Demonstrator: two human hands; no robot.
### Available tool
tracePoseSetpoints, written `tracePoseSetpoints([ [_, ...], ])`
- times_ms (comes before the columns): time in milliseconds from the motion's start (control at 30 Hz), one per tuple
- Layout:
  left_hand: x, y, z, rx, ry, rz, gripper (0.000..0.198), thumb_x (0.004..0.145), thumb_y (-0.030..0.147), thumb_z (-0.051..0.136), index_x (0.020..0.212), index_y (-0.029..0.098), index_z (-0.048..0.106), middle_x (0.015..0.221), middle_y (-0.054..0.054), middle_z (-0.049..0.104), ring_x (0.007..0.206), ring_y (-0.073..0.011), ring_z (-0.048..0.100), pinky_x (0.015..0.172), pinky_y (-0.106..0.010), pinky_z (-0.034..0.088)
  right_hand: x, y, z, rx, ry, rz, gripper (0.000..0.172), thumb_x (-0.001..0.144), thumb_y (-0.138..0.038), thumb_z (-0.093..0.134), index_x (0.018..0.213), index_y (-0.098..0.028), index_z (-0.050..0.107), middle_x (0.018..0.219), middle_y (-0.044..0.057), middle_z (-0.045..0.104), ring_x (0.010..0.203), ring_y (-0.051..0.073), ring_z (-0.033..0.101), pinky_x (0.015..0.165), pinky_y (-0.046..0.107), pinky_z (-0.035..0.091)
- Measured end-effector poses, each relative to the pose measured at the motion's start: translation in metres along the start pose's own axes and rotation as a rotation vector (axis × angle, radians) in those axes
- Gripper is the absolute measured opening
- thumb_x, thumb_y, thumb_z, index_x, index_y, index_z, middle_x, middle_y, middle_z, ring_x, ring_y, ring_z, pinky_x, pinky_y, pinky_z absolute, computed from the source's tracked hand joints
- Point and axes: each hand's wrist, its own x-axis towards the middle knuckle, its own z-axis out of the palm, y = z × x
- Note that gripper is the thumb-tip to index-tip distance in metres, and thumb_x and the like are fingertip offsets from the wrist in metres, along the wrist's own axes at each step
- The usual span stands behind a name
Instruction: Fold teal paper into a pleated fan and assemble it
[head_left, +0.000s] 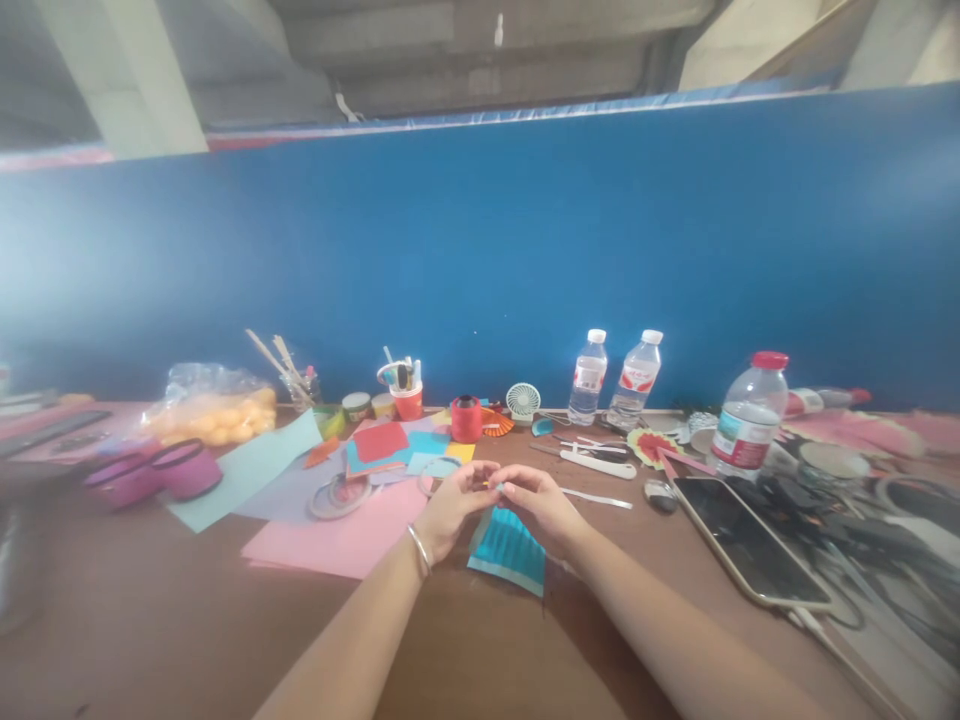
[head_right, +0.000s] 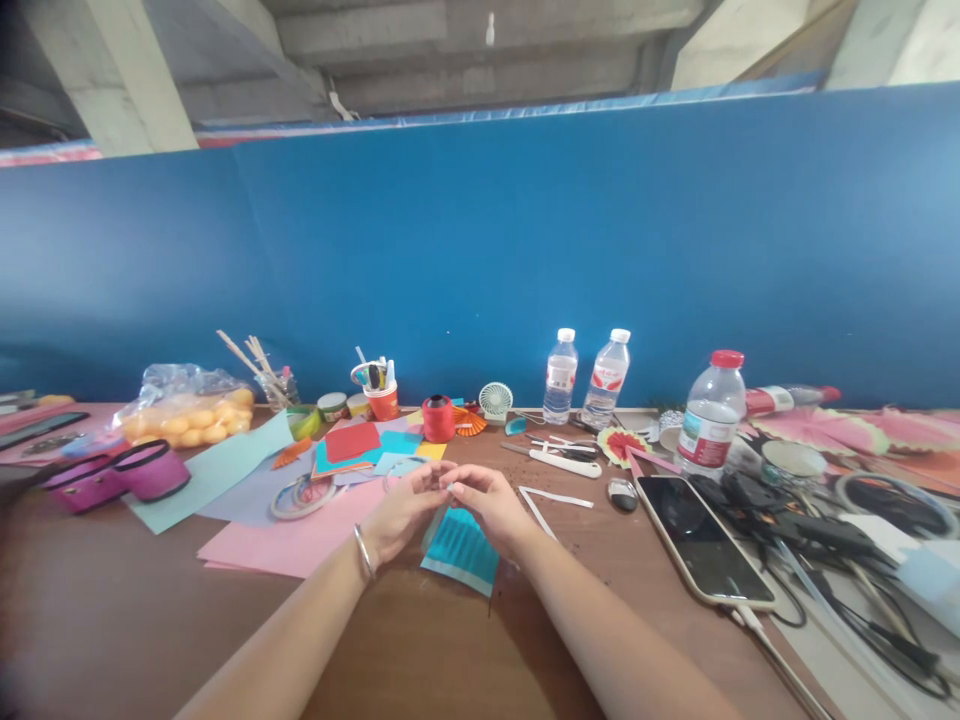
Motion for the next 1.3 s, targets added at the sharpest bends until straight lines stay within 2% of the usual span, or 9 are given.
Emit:
tracePoseSetpoints([
  [133,-0.0009,0.0009,-0.0001,-0.061,-0.018,-0.026,0.033,0.065,0.017,0.062,0.097,0.016,0.053,0.092,-0.005,0.053,0.087,-0.0166,0.05,0.079,-0.031,0.038,0.0013,-0.0028,-0.0001,0.065,-0.02,0.011,0.025,0.067,-0.021,0.056,0.092,-0.019,0.061,0.09,0.005,0.061,0.083,0.018,0.054,0.075,0.032,0.04],
  [433,-0.0014,0.0022,0.0011,-0.017,-0.045,-0.063,0.03,0.065,0.019,0.062,0.094,0.016,0.053,0.092,-0.005,0.053,0.084,-0.0154,0.051,0.073,-0.027,0.038,0.0006,0.0053,-0.0023,-0.043,-0.014,-0.026,0.01,0.068,-0.025,0.06,0.074,-0.017,0.058,0.077,0.002,0.057,0.07,0.014,0.053,0.07,0.031,0.04],
  [567,-0.0016,0.0011,0.0023,0.007,-0.038,-0.095,0.029,0.066,0.023,0.061,0.093,0.016,0.053,0.089,-0.005,0.054,0.08,-0.0145,0.052,0.071,-0.026,0.038,0.0004,0.0033,-0.0005,-0.102,0.009,-0.038,0.015,0.07,-0.03,0.058,0.07,-0.017,0.052,0.073,0.001,0.053,0.068,0.013,0.05,0.066,0.027,0.04],
  [667,-0.0006,0.0008,0.0019,0.022,0.029,-0.078,0.027,0.068,0.029,0.058,0.092,0.016,0.054,0.088,-0.005,0.056,0.081,-0.015,0.053,0.071,-0.027,0.039,0.0011,0.0034,-0.0001,-0.172,0.046,-0.031,0.02,0.074,-0.036,0.049,0.069,-0.017,0.048,0.069,0.0,0.05,0.064,0.011,0.048,0.063,0.025,0.04],
  [767,0.0012,0.0025,0.0001,0.198,0.183,0.028,0.023,0.07,0.033,0.053,0.085,0.016,0.054,0.084,-0.003,0.057,0.079,-0.0145,0.053,0.07,-0.026,0.039,0.0016,0.0038,-0.0017,-0.355,0.122,-0.062,0.021,0.078,-0.036,0.041,0.071,-0.018,0.046,0.068,0.0,0.05,0.062,0.011,0.047,0.06,0.024,0.039],
  [867,0.0021,0.0057,-0.0007,0.55,0.279,0.178,0.017,0.069,0.032,0.053,0.075,0.017,0.056,0.075,0.0,0.058,0.07,-0.0131,0.053,0.067,-0.025,0.04,0.0009,0.003,-0.0026,-0.674,0.234,-0.118,0.014,0.077,-0.031,0.043,0.072,-0.019,0.048,0.066,-0.001,0.051,0.06,0.012,0.047,0.058,0.023,0.037],
  [933,0.0017,0.0073,0.0001,0.739,0.298,0.231,0.015,0.069,0.031,0.052,0.074,0.017,0.057,0.074,0.0,0.059,0.068,-0.0133,0.053,0.063,-0.025,0.04,-0.0002,0.0019,-0.0013,-0.836,0.274,-0.149,0.011,0.075,-0.028,0.044,0.073,-0.019,0.05,0.065,-0.002,0.053,0.058,0.012,0.048,0.057,0.023,0.037],
  [1033,0.0004,0.0075,0.0014,0.889,0.297,0.263,0.015,0.069,0.029,0.052,0.076,0.018,0.059,0.076,-0.001,0.06,0.071,-0.014,0.054,0.061,-0.024,0.04,-0.0021,0.0006,0.0025,-0.917,0.254,-0.154,0.01,0.073,-0.026,0.045,0.076,-0.02,0.052,0.068,-0.001,0.057,0.057,0.012,0.051,0.056,0.023,0.038],
  [1300,0.0002,0.0041,-0.0013,0.994,0.267,0.31,0.014,0.072,0.026,0.049,0.07,0.018,0.061,0.07,-0.001,0.059,0.067,-0.013,0.053,0.061,-0.023,0.039,-0.0031,0.0021,0.0048,-0.97,0.271,-0.18,0.011,0.07,-0.024,0.049,0.077,-0.019,0.056,0.067,0.0,0.06,0.06,0.013,0.054,0.057,0.023,0.039],
])
